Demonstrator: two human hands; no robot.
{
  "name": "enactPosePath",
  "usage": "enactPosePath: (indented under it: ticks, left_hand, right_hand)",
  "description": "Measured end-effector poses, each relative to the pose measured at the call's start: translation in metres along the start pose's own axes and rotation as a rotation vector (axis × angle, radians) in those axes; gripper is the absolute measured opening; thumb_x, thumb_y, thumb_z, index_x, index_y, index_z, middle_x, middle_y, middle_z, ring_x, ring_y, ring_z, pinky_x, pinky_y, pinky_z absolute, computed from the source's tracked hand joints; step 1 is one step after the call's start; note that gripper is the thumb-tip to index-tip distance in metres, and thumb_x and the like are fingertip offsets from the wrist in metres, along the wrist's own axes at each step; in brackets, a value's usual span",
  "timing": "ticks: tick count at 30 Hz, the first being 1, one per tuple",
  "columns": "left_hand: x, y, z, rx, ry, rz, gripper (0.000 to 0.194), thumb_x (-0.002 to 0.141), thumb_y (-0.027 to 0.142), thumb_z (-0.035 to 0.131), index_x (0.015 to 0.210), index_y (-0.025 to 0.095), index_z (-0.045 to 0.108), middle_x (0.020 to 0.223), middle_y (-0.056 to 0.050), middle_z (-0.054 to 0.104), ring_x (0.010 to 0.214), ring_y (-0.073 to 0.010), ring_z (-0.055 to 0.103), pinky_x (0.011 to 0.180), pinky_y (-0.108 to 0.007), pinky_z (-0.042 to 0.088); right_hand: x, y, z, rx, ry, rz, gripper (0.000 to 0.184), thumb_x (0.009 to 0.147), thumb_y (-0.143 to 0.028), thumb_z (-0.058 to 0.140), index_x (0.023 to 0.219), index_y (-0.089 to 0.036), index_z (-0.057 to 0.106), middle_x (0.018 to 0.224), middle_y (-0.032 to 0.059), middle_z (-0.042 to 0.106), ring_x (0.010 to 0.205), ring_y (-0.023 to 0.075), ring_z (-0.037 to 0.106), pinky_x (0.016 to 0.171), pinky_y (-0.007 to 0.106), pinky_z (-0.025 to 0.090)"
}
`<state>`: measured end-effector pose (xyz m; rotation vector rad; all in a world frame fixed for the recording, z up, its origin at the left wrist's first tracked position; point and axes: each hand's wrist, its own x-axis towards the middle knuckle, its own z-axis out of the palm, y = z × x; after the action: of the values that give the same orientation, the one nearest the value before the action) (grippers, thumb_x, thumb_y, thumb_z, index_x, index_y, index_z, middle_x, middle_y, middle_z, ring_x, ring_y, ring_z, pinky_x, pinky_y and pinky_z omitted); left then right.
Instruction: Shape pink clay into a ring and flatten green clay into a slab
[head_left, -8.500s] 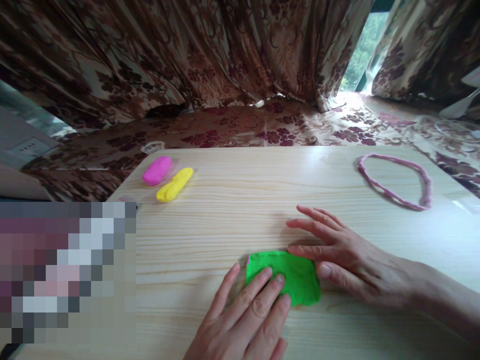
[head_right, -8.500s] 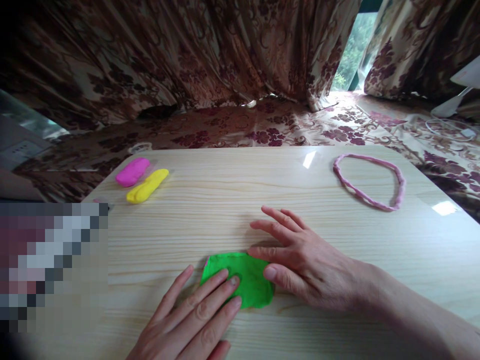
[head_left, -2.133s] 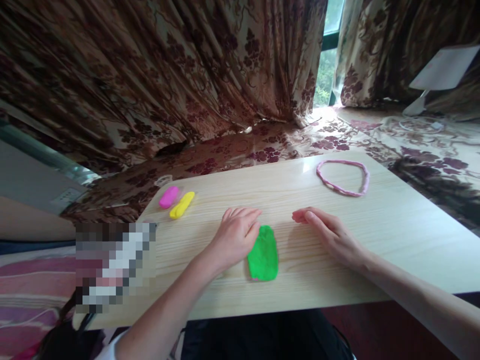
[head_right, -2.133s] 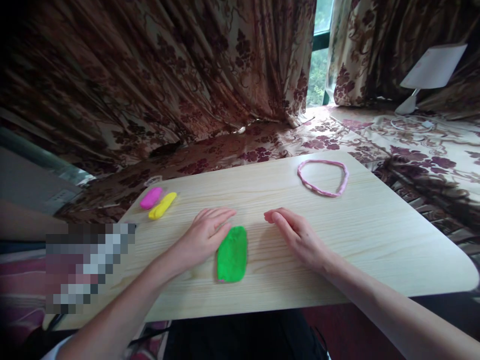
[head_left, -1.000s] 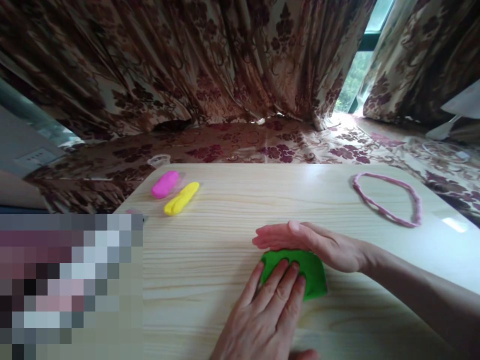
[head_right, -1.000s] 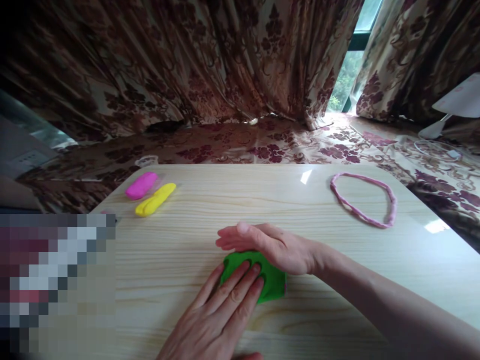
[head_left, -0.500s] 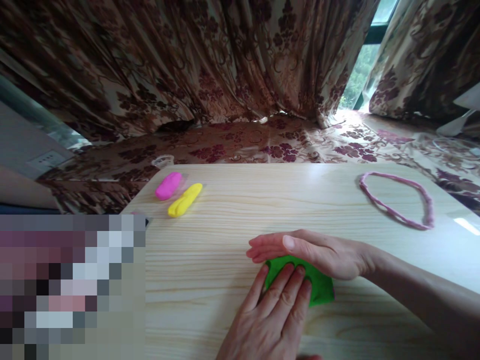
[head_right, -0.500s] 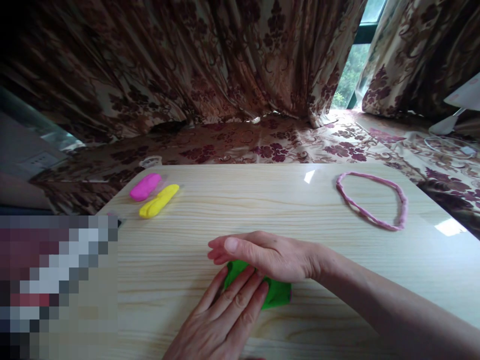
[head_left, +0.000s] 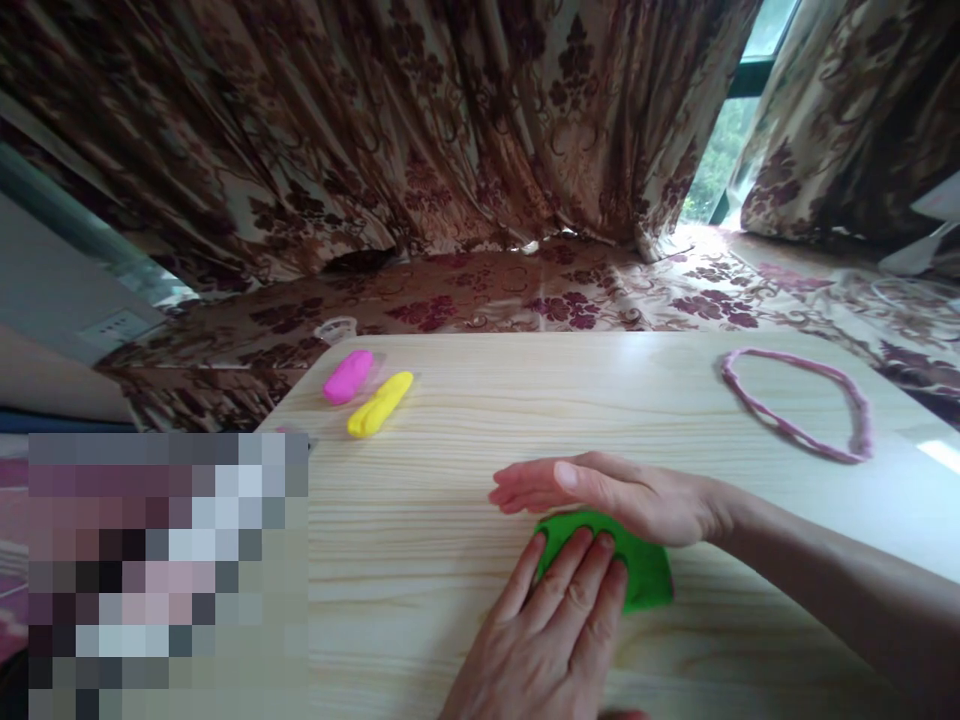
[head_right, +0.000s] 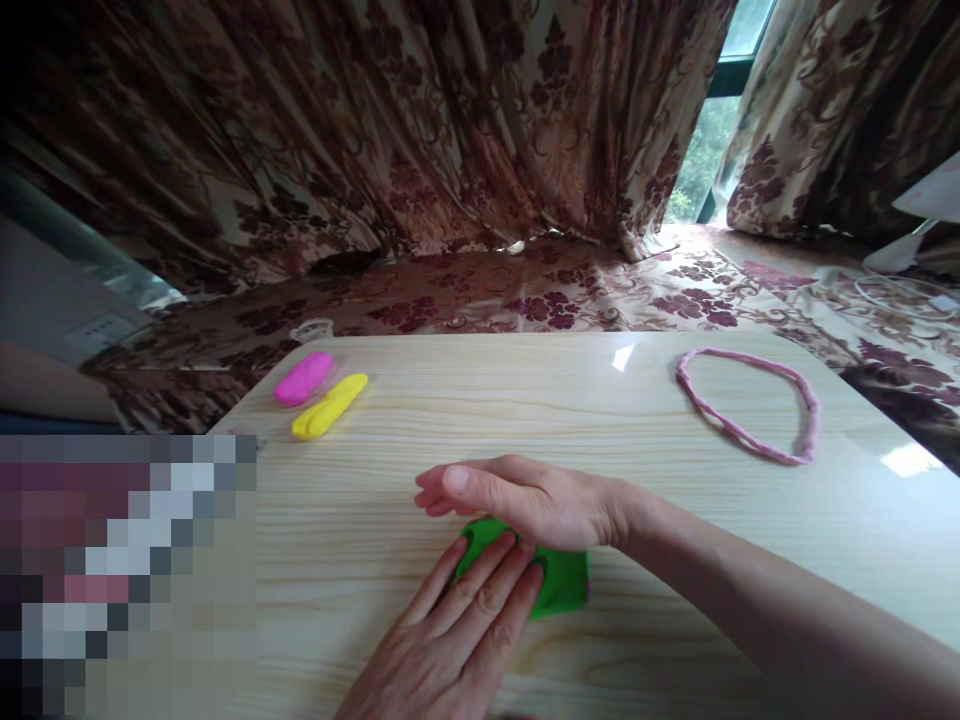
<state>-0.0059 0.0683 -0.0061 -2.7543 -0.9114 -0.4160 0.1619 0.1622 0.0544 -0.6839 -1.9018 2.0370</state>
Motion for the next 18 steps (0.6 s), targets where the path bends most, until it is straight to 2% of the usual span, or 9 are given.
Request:
enactPosePath:
  ticks: [4, 7, 14, 18]
  left_hand:
    - [-0.001, -0.001, 0.000, -0.023, -0.031, 0.006, 0.068, 0.088, 0.059, 0.032, 0.136, 0.011, 0.039, 0.138, -0.010, 0.046, 0.131, -0.0240, 0.035, 0.112, -0.037, 0.015]
    - [-0.001, 0.000, -0.001, -0.038, -0.042, -0.001, 0.071, 0.087, 0.061, 0.033, 0.136, 0.011, 0.039, 0.138, -0.010, 0.046, 0.131, -0.0243, 0.034, 0.111, -0.037, 0.016]
    - [-0.001, 0.001, -0.004, -0.063, -0.051, -0.005, 0.071, 0.086, 0.061, 0.035, 0.136, 0.010, 0.038, 0.139, -0.010, 0.045, 0.131, -0.0238, 0.034, 0.111, -0.037, 0.014]
    - [0.000, 0.001, -0.004, -0.055, -0.045, -0.007, 0.070, 0.086, 0.061, 0.036, 0.135, 0.011, 0.040, 0.139, -0.010, 0.046, 0.131, -0.0238, 0.035, 0.111, -0.037, 0.014]
  right_hand:
    - [0.002, 0.005, -0.001, 0.152, -0.043, -0.019, 0.057, 0.095, -0.049, 0.031, 0.135, -0.010, 0.040, 0.136, 0.0172, 0.047, 0.124, 0.0216, 0.047, 0.104, 0.037, 0.035]
    - [0.003, 0.004, -0.002, 0.138, -0.043, 0.015, 0.058, 0.094, -0.049, 0.034, 0.136, -0.009, 0.040, 0.135, 0.0180, 0.049, 0.124, 0.0222, 0.046, 0.105, 0.037, 0.033]
    - [0.000, 0.008, -0.004, 0.186, -0.047, -0.016, 0.057, 0.094, -0.050, 0.034, 0.135, -0.012, 0.041, 0.133, 0.0171, 0.050, 0.123, 0.0227, 0.048, 0.105, 0.039, 0.033]
    - [-0.010, 0.002, -0.009, 0.095, 0.021, -0.046, 0.054, 0.095, -0.047, 0.034, 0.135, -0.012, 0.042, 0.134, 0.0158, 0.050, 0.123, 0.0220, 0.048, 0.105, 0.039, 0.034]
